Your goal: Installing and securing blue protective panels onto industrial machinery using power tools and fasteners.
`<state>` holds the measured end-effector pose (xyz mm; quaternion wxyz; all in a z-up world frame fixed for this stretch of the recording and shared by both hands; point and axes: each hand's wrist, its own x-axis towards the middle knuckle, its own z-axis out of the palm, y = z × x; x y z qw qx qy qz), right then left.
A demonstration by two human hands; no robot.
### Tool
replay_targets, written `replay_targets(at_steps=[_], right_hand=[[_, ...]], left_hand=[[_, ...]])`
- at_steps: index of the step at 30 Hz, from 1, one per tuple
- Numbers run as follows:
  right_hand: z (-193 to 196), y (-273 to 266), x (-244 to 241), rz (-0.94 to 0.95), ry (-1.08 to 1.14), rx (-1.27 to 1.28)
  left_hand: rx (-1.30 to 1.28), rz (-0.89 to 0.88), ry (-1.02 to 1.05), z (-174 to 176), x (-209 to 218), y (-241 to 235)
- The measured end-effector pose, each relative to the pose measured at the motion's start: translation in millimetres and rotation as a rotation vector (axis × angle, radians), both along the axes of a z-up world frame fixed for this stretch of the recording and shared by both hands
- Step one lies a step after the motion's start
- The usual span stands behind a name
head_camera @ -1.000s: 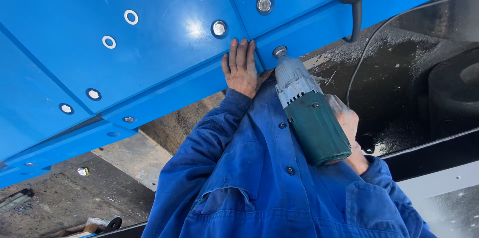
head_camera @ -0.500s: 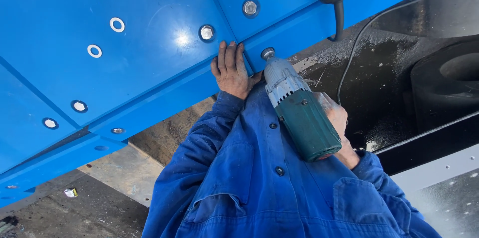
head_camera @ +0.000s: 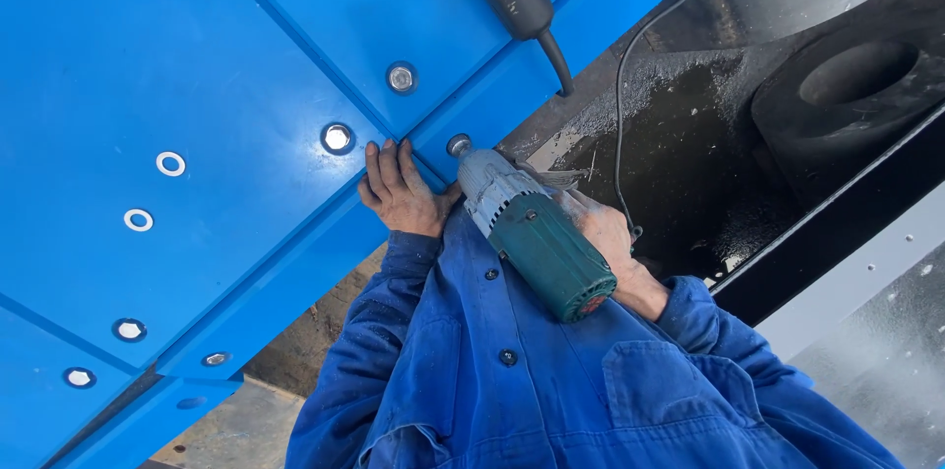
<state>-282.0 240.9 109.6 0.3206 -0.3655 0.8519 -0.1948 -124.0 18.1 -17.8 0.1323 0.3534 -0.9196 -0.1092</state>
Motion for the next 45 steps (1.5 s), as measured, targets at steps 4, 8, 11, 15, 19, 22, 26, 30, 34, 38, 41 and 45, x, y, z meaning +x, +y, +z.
replay_targets(at_steps=[4, 8, 11, 15, 19, 22, 26, 30, 34, 38, 41, 45], right_hand=[[9.2, -11.3, -1.5, -0.015, -0.018, 0.06], [4.5, -9.4, -0.9, -0.014, 0.014, 0.09], [2.0, -6.2, -0.8, -0.045, 0.002, 0.05], [8.8, -10.2, -3.1, -0.051, -0.018, 0.08], [3.3, -7.4, -1.5, -0.043, -0.015, 0.11], [-6.5, -1.3, 2.6, -0.037, -0.023, 0.155], [-4.1, -5.9, -2.1, -0.028, -0.066, 0.278], [3.0, -6.5, -5.4, -0.011, -0.031, 0.153], [-14.8, 1.9, -11.9, 0.078, 0.059, 0.059], [-39.3, 27.9, -2.5, 0.156, 0.021, 0.205], [-6.9, 32.4, 1.5, 0.089, -0.009, 0.049], [-33.6, 108.7, 28.1, -0.377, -0.757, -0.296]], left_hand=[[0.024, 0.001, -0.033, -1.3, -0.2, -0.5], [-0.023, -0.023, 0.019, 1.7, -1.5, 1.1], [0.032, -0.019, -0.015, 9.8, -5.7, -0.2], [0.003, -0.036, 0.002, 11.0, -8.0, -2.9], [0.012, -0.017, 0.005, 7.7, -5.9, -0.9], [0.009, -0.007, -0.008, 7.6, -3.3, 0.5], [-0.022, 0.002, 0.016, 3.9, -3.8, 1.7], [-0.03, -0.009, 0.001, 8.6, -3.7, 1.3], [-0.003, -0.022, -0.054, 16.2, -7.7, 2.3], [0.042, 0.004, -0.141, 29.8, -8.7, 6.6], [0.004, -0.001, -0.1, 32.9, -5.5, 8.1], [-0.009, -0.039, -0.037, 33.6, -4.9, 8.0]])
